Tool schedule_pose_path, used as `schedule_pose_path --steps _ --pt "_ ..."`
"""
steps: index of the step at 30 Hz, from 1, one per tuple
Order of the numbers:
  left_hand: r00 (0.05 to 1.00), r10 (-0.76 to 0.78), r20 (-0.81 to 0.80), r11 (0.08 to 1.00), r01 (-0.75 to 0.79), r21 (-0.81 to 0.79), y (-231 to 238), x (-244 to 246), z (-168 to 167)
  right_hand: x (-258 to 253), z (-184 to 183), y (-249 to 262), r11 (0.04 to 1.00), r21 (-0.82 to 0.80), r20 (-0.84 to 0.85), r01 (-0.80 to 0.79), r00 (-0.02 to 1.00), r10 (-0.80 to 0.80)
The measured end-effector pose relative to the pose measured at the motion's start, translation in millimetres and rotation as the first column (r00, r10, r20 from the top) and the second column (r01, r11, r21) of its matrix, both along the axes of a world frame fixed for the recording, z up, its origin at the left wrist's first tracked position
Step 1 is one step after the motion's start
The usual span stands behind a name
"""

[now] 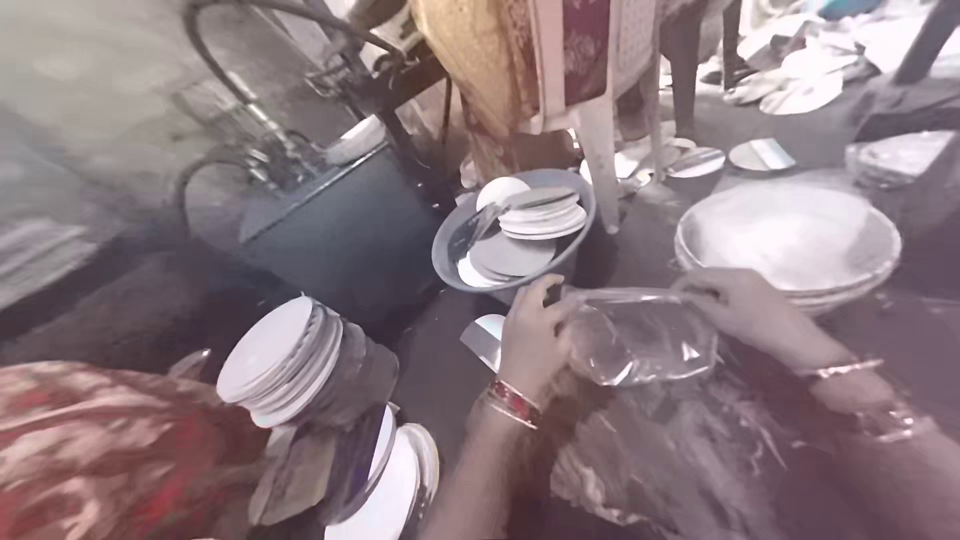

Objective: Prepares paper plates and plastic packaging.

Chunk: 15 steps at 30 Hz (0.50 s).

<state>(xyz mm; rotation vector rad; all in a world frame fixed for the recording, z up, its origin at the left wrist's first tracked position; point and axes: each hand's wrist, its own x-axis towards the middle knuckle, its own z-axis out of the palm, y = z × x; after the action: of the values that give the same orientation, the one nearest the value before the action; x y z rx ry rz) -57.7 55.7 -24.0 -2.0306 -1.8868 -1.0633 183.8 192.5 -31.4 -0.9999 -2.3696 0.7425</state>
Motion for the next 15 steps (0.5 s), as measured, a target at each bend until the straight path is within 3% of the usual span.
schedule_pose_path --steps 1,3,6,9,12,15 --pt "0.996 -0.027 0.086 0.999 0.031 -0.043 2.5 -8.3 9.7 -5.2 -8.9 4.3 0.997 -0.080 0.044 0.007 0.999 -0.003" --pt "0.987 -0.028 0.160 0.999 0.023 0.034 16.3 -26.2 29.5 -18.1 -31.0 8.6 0.977 -0.210 0.131 0.034 0.991 -0.006" --pt "0.996 0.082 0.047 0.979 -0.089 0.182 45.9 -69.4 62.2 -37.5 -68.9 7.7 0.929 -0.370 0.213 -0.004 0.973 0.089" --pt "0.950 0.300 -0.092 0.943 -0.281 0.177 87.5 -141.0 100.1 -49.9 -83.6 2.4 0.888 -0.459 0.266 -0.024 0.950 0.163" --pt "0.804 0.574 -0.155 0.819 -0.563 0.113 138.8 -229.8 143.9 -52.8 -102.5 6.9 0.870 -0.493 0.261 0.015 0.956 0.132" --pt "0.605 0.770 -0.203 0.636 -0.756 0.156 188.1 -342.8 168.3 -53.4 -120.5 10.5 0.844 -0.525 0.243 0.111 0.970 0.024"
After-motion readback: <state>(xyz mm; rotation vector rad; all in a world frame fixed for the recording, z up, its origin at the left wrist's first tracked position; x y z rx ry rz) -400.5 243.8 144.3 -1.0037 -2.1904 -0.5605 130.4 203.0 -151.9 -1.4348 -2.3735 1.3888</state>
